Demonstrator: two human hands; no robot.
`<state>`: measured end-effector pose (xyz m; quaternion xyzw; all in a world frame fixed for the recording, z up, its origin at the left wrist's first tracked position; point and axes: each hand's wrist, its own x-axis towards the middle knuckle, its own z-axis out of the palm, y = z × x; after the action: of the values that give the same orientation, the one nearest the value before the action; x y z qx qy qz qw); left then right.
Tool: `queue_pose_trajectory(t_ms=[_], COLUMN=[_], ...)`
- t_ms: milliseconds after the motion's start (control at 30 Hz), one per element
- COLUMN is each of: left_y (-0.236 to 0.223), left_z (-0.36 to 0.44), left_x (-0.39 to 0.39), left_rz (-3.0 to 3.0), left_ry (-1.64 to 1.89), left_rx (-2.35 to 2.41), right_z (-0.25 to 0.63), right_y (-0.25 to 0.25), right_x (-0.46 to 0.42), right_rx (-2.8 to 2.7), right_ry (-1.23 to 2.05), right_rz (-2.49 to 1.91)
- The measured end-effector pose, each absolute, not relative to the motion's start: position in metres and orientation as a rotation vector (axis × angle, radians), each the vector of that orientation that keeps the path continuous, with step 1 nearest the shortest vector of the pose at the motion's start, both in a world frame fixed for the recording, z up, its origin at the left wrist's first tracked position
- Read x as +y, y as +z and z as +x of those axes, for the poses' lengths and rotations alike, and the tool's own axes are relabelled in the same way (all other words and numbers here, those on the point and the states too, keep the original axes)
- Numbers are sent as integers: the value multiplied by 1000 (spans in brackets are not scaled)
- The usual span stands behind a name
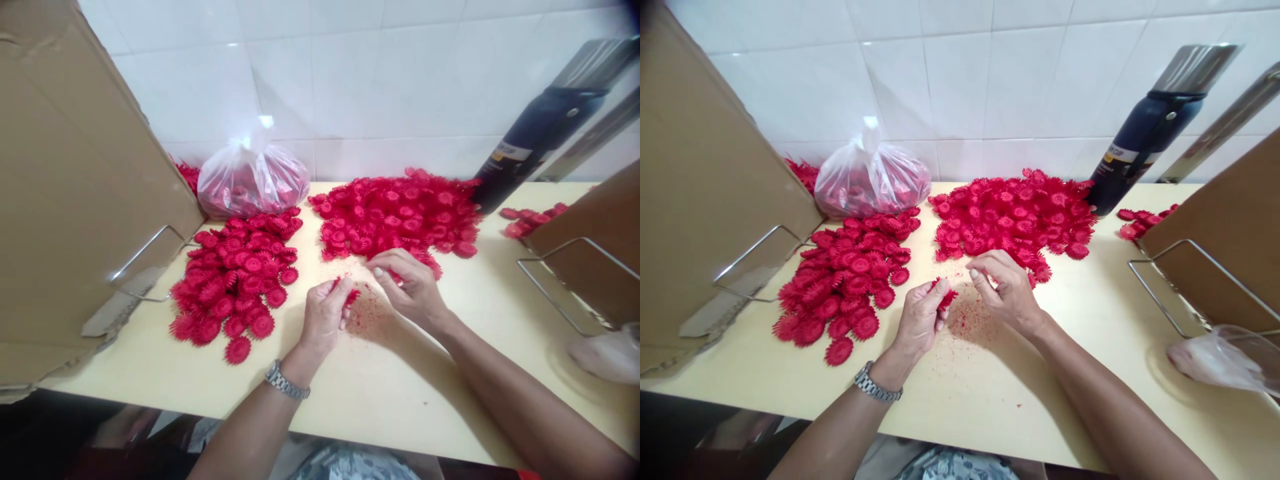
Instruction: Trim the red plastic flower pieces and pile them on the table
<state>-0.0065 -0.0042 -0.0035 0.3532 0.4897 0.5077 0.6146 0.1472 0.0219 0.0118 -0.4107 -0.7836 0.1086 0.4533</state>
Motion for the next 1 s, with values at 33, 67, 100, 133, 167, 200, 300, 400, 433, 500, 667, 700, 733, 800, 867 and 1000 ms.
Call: queue_pose_trajectory(t_ms=[33,67,100,133,167,200,300,400,433,500,667,700,733,800,867,1000], left_y=[-3,-3,-4,-5,-6,-7,-10,-10,-9,-8,-9,-9,-9,-8,-6,-4], left_z=[-6,-6,-6,-7,-7,-7,-7,-9,-9,-11,-13,-13,-12,-11,-9,-7], left_x=[-4,-4,-4,-4,-4,-4,-4,-6,-6,-7,-4,-3,-2,-1,0,0], left_rz=[810,812,819,834,856,888,1009,1059,1050,1028,1060,1056,1039,971,893,851], left_ry=[1164,1162,1160,1156,1153,1149,1153,1130,1121,1099,1019,1021,1033,1066,1101,1087], left_rx=[1135,1136,1134,1132,1133,1133,1118,1069,1047,1000,1024,1041,1051,1043,1019,1015], right_z=[145,144,143,142,141,141,139,140,140,141,143,143,143,144,145,141], right_y=[13,14,15,15,15,15,14,14,14,14,10,9,8,7,7,11], right_x=[20,18,16,15,15,15,15,16,16,17,18,19,20,22,23,21], right_rx=[-1931,-1925,-1918,-1915,-1910,-1907,-1898,-1923,-1942,-1993,-2075,-2085,-2088,-2055,-1958,-1769], right_ry=[342,410,472,532,590,653,866,1014,1038,1041,828,786,754,732,773,1146], right_rz=[-1007,-1001,-995,-989,-981,-974,-959,-961,-967,-989,-1007,-990,-969,-969,-1037,-1122])
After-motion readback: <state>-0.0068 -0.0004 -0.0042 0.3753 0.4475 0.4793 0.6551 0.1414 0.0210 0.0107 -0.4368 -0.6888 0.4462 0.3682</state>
